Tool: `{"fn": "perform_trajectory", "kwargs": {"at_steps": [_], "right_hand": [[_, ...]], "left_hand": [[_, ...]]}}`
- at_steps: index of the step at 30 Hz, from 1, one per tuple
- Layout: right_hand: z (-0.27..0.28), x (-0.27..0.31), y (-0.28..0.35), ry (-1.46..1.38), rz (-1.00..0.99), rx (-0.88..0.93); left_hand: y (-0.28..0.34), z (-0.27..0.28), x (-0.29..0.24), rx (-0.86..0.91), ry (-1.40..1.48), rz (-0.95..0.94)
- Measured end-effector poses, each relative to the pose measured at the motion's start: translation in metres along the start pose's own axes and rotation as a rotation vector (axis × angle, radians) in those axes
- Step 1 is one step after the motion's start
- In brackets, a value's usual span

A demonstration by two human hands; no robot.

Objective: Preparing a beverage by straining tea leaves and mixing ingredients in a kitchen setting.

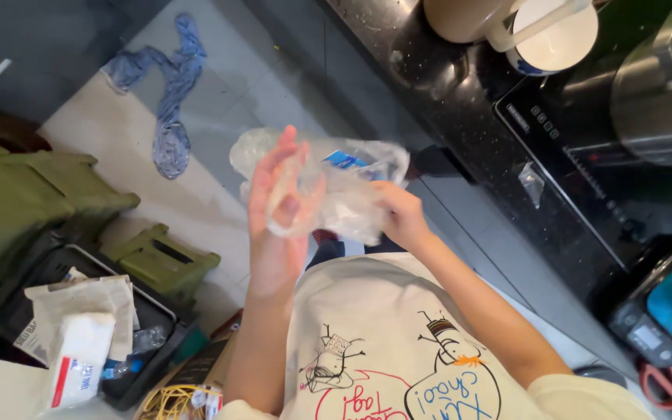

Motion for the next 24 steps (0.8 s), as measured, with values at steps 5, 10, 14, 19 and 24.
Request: {"fn": "perform_trajectory", "kwargs": {"at_steps": [5,10,14,19,24], "right_hand": [[-0.05,0.035,-0.004,0.265,0.159,0.338],[-0.086,-0.014,0.033,0.569,-0.231,0.558],[-0.081,-0.055,0.072,0.775,-0.604,0.445],[-0.011,0.001,0.08,0.448,-0.661,0.179],[0.053,0.06,0.106,0.023,-0.553,-0.146]], "left_hand": [[0.031,0.02,0.028,0.125,-0.194,0.078],[0.046,0.0,0.032,0.168,-0.126,0.209],[0.069,-0.006,0.081,0.288,-0.052,0.379],[0.069,-0.024,0.108,0.365,-0.205,0.416],[0.067,-0.024,0.129,0.377,-0.196,0.457]]}}
Point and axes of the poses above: each hand's wrist, its own y-axis away from the middle knuckle, its own z-axis out of the back of the hand, x = y × z, the point moved 5 cm from there along -y, towards the middle knuckle, and after that the axes turned 3 degrees about -x, right-handed, at the moved point
